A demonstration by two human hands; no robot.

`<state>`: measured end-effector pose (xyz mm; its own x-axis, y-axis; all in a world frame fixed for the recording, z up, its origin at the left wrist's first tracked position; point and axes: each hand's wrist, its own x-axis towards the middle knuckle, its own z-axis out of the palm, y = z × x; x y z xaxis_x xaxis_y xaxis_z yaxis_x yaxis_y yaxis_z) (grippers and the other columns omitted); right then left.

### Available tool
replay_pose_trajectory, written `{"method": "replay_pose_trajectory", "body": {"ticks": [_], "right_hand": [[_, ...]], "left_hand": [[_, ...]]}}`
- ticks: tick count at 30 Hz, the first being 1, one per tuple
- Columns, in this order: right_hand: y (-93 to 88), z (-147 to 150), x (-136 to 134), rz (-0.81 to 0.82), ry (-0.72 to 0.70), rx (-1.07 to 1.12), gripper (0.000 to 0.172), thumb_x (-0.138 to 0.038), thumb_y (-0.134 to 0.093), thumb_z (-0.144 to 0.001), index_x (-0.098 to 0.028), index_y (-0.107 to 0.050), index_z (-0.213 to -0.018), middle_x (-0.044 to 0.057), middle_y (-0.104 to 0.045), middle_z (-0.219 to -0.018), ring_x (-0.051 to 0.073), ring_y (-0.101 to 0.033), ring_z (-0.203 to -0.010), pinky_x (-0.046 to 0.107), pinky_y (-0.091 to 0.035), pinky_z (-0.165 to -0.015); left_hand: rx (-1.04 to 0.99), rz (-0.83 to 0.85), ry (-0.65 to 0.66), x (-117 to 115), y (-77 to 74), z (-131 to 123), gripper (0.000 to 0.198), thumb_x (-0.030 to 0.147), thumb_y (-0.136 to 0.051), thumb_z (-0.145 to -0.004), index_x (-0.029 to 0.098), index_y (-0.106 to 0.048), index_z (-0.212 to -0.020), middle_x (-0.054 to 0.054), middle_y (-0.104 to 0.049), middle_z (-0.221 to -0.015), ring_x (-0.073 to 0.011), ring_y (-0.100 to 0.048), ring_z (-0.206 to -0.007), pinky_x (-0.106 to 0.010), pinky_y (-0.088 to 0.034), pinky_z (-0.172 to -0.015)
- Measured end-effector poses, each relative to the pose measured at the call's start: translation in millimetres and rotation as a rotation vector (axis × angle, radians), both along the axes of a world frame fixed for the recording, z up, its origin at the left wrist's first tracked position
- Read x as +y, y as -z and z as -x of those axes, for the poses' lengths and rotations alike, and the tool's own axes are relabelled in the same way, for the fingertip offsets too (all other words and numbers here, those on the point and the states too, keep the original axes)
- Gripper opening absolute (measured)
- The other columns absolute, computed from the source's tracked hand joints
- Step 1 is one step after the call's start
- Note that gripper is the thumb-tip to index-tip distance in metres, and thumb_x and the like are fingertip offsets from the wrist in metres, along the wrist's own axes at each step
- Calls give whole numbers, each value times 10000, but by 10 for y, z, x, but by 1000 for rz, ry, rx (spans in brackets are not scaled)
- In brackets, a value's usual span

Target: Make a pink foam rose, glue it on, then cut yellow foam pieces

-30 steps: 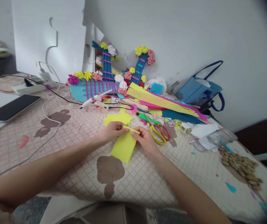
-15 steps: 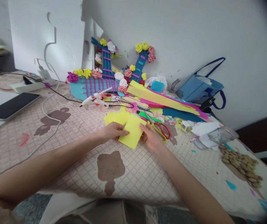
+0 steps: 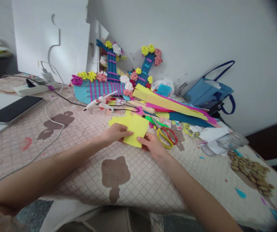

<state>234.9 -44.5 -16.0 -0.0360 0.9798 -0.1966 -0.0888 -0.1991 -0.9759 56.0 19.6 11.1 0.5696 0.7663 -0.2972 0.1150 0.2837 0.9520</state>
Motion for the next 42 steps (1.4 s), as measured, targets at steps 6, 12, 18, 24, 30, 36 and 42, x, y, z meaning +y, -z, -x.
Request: {"method": "replay_pose_trajectory", "body": {"ticks": [6, 12, 18, 24, 30, 36, 42], "right_hand": [[27, 1, 3, -22, 11, -3, 334, -402, -771, -597, -174, -602, -773, -50, -574, -544, 69, -471, -422, 187, -363, -380], [-59, 16, -25, -23, -10, 46, 367, -405, -747, -637, -195, -610, -905, 5, -659, -745, 106, -554, -549, 194, -396, -414], [-162, -87, -12, -61, 1, 136, 370, -528, -610, -739, -242, -601, -973, 29, -681, -890, 182, -615, -740, 246, -449, -488], [-181, -144, -5, -27, 20, 93, 288, -433, -737, -636, -200, -595, -729, -14, -636, -709, 129, -570, -624, 246, -458, -549], [-188, -125, -14, -48, 64, 18, 297, -398, -764, -599, -189, -564, -665, -33, -611, -645, 106, -537, -577, 231, -443, -530], [-210, -163, -3, -89, 138, -63, 306, -447, -738, -621, -186, -586, -668, -33, -569, -623, 103, -506, -576, 216, -420, -493], [-273, -189, -25, -98, 71, -74, 331, -516, -667, -691, -194, -620, -756, -12, -611, -719, 126, -542, -644, 234, -429, -555]], "left_hand": [[14, -43, -33, -6, -14, -17, 338, 305, -818, -511, 128, -535, -564, 10, -569, -566, -104, -537, -537, -227, -455, -494], [49, -109, 55, 43, 4, 42, 327, 367, -767, -588, 136, -536, -576, 9, -552, -572, -98, -519, -523, -214, -426, -477], [125, -182, 292, 92, -31, 127, 379, 436, -759, -575, 149, -520, -509, 30, -470, -492, -75, -433, -452, -187, -329, -411], [148, -173, 411, 108, 16, 154, 375, 465, -741, -594, 160, -530, -540, 33, -465, -494, -81, -428, -451, -196, -325, -425], [174, -165, 452, 118, 24, 168, 359, 459, -732, -612, 159, -545, -558, 26, -474, -517, -86, -447, -472, -191, -349, -440], [183, -168, 455, 140, 0, 181, 352, 448, -737, -610, 156, -546, -558, 26, -468, -519, -78, -431, -467, -181, -329, -424], [223, -176, 525, 160, -3, 193, 367, 464, -724, -624, 146, -541, -601, 42, -480, -535, -70, -439, -487, -171, -327, -435]]}}
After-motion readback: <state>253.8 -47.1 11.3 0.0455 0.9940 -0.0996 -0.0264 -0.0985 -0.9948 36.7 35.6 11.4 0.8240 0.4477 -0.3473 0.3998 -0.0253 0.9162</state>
